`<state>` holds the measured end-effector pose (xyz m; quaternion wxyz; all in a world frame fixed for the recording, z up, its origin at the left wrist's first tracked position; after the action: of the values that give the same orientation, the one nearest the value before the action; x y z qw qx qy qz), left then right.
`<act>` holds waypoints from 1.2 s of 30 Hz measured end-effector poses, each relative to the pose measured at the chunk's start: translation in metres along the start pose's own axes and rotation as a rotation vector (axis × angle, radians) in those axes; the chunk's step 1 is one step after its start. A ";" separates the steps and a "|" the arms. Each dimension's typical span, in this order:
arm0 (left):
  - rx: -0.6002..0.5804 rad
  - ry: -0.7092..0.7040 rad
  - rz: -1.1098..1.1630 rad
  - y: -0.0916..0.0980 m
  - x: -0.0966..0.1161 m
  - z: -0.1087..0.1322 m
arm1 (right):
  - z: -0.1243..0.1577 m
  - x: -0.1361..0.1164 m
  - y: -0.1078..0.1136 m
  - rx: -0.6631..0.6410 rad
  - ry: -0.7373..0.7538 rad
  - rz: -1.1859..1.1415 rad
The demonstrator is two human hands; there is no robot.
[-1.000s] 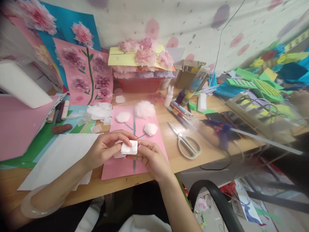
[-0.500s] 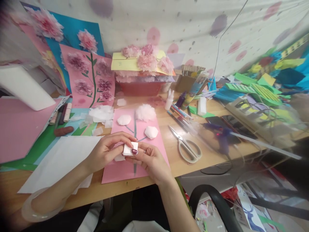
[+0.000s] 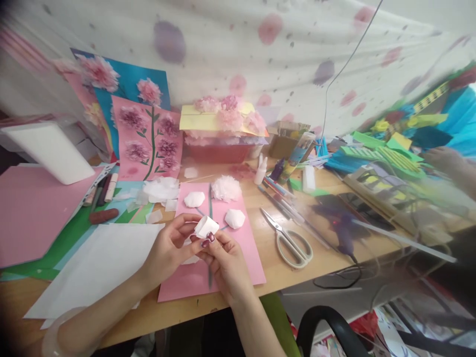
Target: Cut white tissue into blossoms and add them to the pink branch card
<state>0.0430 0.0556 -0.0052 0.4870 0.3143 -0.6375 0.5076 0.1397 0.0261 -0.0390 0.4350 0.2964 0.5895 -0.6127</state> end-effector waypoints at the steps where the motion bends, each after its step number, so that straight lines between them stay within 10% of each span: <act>1: 0.021 -0.032 -0.018 0.001 0.002 0.001 | -0.001 0.001 -0.002 0.001 0.012 -0.013; 10: 0.152 -0.380 -0.189 0.010 0.032 0.013 | -0.004 0.001 -0.022 -0.021 0.060 -0.029; 16: 0.168 -0.200 0.043 0.015 0.020 0.006 | -0.004 -0.017 -0.011 0.087 0.159 0.348; 23: 0.344 0.111 0.787 0.031 -0.012 -0.013 | 0.036 -0.099 0.090 0.716 0.362 1.438; 29: 0.375 0.241 0.930 0.028 -0.020 -0.012 | 0.055 -0.095 0.162 0.656 0.224 1.857; 36: 0.378 0.256 0.905 0.027 -0.011 -0.020 | 0.044 -0.092 0.164 0.585 0.204 2.212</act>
<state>0.0283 0.0811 -0.0249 0.2272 0.0247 -0.5422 0.8086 0.3316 0.0120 -0.0288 0.5999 0.7899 -0.1257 0.0181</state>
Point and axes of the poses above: each hand's wrist, its own z-axis away from the middle knuckle, its own y-axis out of the back of the hand, x = y × z, the point moved 8 cm from there along -z, towards the middle knuckle, and after that the axes turned 15 degrees about z, right-handed, at the moved point
